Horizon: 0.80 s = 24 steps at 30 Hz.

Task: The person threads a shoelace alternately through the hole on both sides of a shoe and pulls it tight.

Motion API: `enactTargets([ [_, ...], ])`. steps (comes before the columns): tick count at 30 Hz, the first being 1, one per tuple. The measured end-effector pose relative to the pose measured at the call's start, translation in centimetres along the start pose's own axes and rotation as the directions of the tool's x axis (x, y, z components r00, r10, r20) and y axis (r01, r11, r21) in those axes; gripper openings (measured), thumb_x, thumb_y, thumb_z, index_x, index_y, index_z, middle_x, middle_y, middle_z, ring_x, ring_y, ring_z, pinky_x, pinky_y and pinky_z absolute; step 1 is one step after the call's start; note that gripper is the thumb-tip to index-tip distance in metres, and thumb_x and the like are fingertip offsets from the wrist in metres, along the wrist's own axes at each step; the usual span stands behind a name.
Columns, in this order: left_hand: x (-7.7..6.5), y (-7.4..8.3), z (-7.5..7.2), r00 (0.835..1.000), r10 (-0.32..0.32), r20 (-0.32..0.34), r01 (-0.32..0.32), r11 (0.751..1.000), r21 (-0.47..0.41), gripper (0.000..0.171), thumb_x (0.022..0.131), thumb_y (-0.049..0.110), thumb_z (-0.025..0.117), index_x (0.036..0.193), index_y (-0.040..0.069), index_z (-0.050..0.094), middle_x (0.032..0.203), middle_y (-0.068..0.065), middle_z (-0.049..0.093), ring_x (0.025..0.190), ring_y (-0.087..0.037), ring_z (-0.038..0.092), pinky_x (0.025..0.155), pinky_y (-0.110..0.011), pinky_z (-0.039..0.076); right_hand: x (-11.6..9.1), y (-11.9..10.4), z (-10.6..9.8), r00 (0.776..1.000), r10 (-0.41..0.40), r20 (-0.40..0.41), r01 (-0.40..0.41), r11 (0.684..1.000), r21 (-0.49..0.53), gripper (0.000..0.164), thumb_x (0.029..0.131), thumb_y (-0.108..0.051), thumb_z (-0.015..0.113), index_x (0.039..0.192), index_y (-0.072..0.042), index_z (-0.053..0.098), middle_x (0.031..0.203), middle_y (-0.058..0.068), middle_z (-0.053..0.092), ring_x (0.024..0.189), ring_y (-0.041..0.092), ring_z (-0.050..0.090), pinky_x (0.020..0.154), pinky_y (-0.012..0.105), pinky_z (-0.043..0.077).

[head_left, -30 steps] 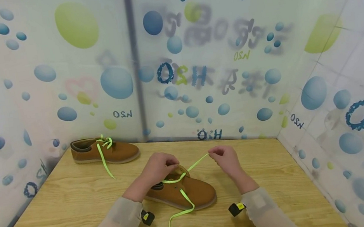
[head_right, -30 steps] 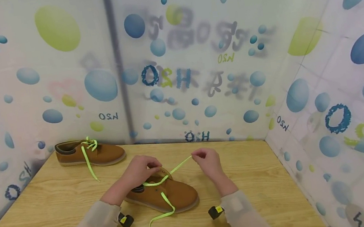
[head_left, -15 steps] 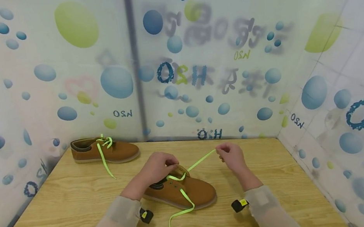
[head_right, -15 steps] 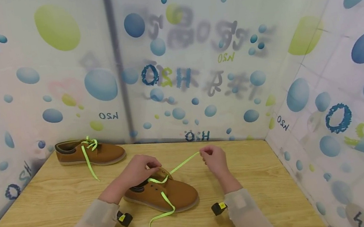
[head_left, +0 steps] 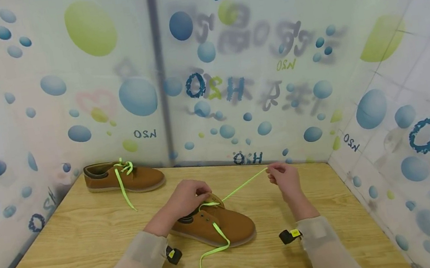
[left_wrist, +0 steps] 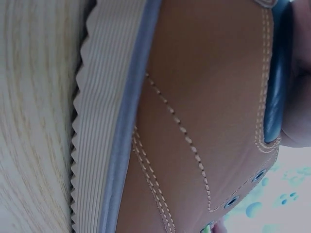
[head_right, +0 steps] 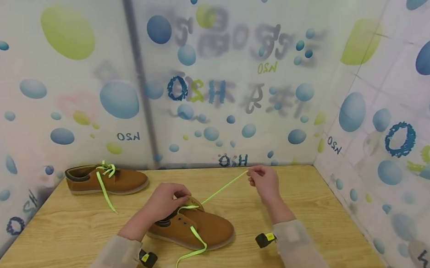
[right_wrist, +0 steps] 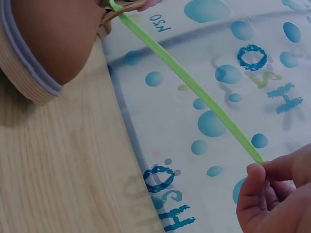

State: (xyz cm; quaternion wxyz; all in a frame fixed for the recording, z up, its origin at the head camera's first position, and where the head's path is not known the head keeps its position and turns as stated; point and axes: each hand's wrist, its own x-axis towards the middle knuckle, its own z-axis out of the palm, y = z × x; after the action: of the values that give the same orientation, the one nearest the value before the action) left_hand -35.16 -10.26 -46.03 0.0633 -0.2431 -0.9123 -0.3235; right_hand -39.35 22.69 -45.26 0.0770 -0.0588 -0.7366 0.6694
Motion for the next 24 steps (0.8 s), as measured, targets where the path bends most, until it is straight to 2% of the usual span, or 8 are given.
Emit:
enactTargets([
  [4, 0.0, -0.1, 0.0, 1.0, -0.003, -0.002, 0.003, 1.0, -0.001, 0.011, 0.1, 0.012, 0.073, 0.099, 0.02, 0.081, 0.091, 0.009, 0.076, 0.082, -0.005, 0.065, 0.081, -0.033, 0.058, 0.4, -0.3, -0.8, 0.999, 0.021, -0.025, -0.019, 0.998, 0.067, 0.028, 0.106, -0.008, 0.065, 0.126, 0.012, 0.064, 0.086, -0.005, 0.072, 0.075, 0.005, 0.068, 0.068, 0.016, 0.058],
  [11, 0.0, -0.1, 0.0, 1.0, -0.004, -0.005, 0.004, 1.0, -0.01, 0.011, 0.1, 0.013, 0.074, 0.098, 0.021, 0.081, 0.091, 0.009, 0.077, 0.083, -0.005, 0.066, 0.082, -0.033, 0.058, 0.7, -0.7, -2.0, 0.993, 0.003, -0.115, 0.015, 0.988, 0.155, 0.021, 0.104, -0.004, 0.065, 0.119, 0.011, 0.066, 0.079, -0.007, 0.072, 0.067, 0.001, 0.068, 0.066, 0.015, 0.058],
  [18, 0.0, -0.1, 0.0, 1.0, 0.015, -0.009, -0.016, 1.0, -0.015, 0.011, 0.1, 0.013, 0.074, 0.097, 0.021, 0.081, 0.09, 0.009, 0.076, 0.082, -0.004, 0.065, 0.08, -0.032, 0.057, 1.2, -1.0, -3.0, 0.983, 0.006, -0.183, 0.037, 0.971, 0.234, 0.025, 0.104, -0.004, 0.064, 0.122, 0.013, 0.062, 0.073, -0.011, 0.071, 0.068, 0.001, 0.066, 0.065, 0.013, 0.056],
  [24, 0.0, -0.1, 0.0, 1.0, 0.025, -0.013, -0.026, 1.0, -0.009, 0.011, 0.1, 0.013, 0.074, 0.097, 0.021, 0.08, 0.09, 0.01, 0.076, 0.082, -0.005, 0.066, 0.08, -0.032, 0.057, 1.2, -1.2, -3.5, 0.976, 0.005, -0.217, 0.054, 0.962, 0.268, 0.014, 0.106, -0.006, 0.063, 0.113, 0.006, 0.064, 0.074, -0.011, 0.07, 0.068, 0.002, 0.066, 0.067, 0.013, 0.057],
])
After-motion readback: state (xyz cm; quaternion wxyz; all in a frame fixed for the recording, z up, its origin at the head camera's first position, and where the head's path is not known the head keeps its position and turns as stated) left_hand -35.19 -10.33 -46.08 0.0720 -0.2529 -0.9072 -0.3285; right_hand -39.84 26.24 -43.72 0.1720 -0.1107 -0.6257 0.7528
